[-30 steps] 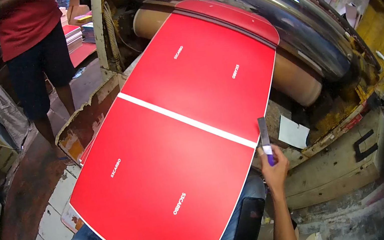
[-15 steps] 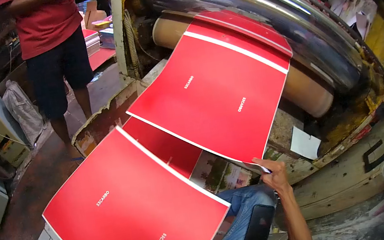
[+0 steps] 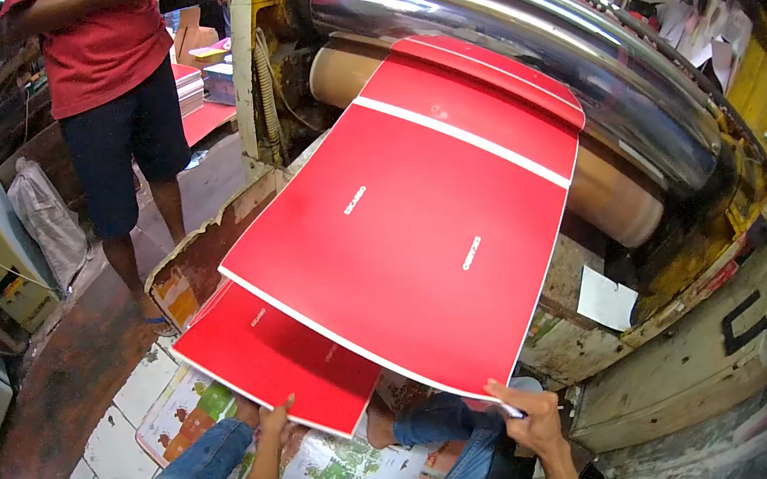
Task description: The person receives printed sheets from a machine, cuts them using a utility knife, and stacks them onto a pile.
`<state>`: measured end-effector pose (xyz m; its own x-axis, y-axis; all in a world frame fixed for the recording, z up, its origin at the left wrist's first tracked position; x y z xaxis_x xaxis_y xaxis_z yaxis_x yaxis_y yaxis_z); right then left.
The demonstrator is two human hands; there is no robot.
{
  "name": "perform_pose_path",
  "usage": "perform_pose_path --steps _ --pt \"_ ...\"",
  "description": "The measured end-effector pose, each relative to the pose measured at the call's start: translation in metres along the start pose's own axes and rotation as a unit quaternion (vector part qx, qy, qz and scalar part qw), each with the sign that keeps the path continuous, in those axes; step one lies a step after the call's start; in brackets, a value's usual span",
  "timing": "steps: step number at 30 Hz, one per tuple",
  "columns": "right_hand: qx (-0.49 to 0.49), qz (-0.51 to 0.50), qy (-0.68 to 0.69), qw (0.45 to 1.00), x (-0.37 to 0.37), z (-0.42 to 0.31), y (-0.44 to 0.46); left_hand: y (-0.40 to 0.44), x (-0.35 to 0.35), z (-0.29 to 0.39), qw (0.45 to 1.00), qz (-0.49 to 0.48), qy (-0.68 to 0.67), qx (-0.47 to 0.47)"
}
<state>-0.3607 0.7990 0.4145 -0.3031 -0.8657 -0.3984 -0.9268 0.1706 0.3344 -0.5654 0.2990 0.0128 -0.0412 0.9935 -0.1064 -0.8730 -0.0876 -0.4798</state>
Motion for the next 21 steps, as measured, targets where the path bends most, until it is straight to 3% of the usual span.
perform_pose_path --steps 2,7,8,10,11,12,13,14,15,16,17,18,20,21 --pt "0.007 -0.01 0.013 1.0 0.003 -0.005 -0.008 0.073 -0.004 -0.039 0.995 0.077 -0.033 -0.046" --pt "0.019 -0.044 0.028 0.998 0.013 -0.022 -0.02 0.03 0.03 0.094 0.96 0.247 0.124 0.036" --pt "0.023 -0.053 0.029 0.998 0.013 -0.023 -0.019 0.019 0.029 0.115 0.933 0.293 0.198 0.073" --pt "0.034 -0.07 0.034 0.996 0.015 -0.024 -0.02 -0.029 0.045 0.172 0.815 0.381 0.397 0.183" --pt "0.037 -0.084 0.036 0.995 0.018 -0.023 -0.023 -0.055 0.065 0.192 0.762 0.372 0.476 0.231" --pt "0.039 -0.098 0.038 0.994 0.02 -0.021 -0.024 -0.076 0.095 0.2 0.781 0.237 0.523 0.246" --pt "0.016 -0.111 0.032 0.993 0.022 -0.024 -0.023 -0.106 0.138 0.2 0.812 -0.011 0.544 0.208" --pt "0.02 -0.109 0.036 0.993 0.024 -0.022 -0.022 -0.164 0.182 0.195 0.8 -0.31 0.496 0.137" --pt "0.039 -0.136 0.036 0.989 0.027 -0.021 -0.022 -0.205 0.201 0.195 0.848 -0.414 0.312 0.107" --pt "0.057 -0.16 0.034 0.985 0.027 -0.021 -0.022 -0.25 0.218 0.205 0.89 -0.441 -0.113 0.034" --pt "0.057 -0.195 0.01 0.979 0.027 -0.024 -0.02 -0.261 0.244 0.201 0.858 -0.421 -0.294 -0.02" --pt "0.071 -0.189 0.008 0.979 0.02 -0.021 -0.016 -0.278 0.265 0.213 0.855 -0.427 -0.291 -0.033" --pt "0.09 -0.264 0.088 0.956 0.016 -0.018 -0.005 -0.285 0.266 0.235 0.96 -0.241 -0.129 -0.055" --pt "0.239 -0.376 0.159 0.881 0.01 -0.011 -0.003 -0.284 0.261 0.233 0.968 -0.206 -0.14 -0.027"
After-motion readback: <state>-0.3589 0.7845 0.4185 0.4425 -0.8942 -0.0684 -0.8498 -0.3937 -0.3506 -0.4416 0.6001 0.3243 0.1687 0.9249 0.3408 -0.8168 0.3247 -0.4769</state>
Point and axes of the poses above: each hand's wrist, its own y-axis towards the middle knuckle, its own x-axis out of the palm, z = x × y, the point moved 9 cm from there along y, towards the middle knuckle, and after that the axes turned 14 degrees about y, right-handed, at the moved point
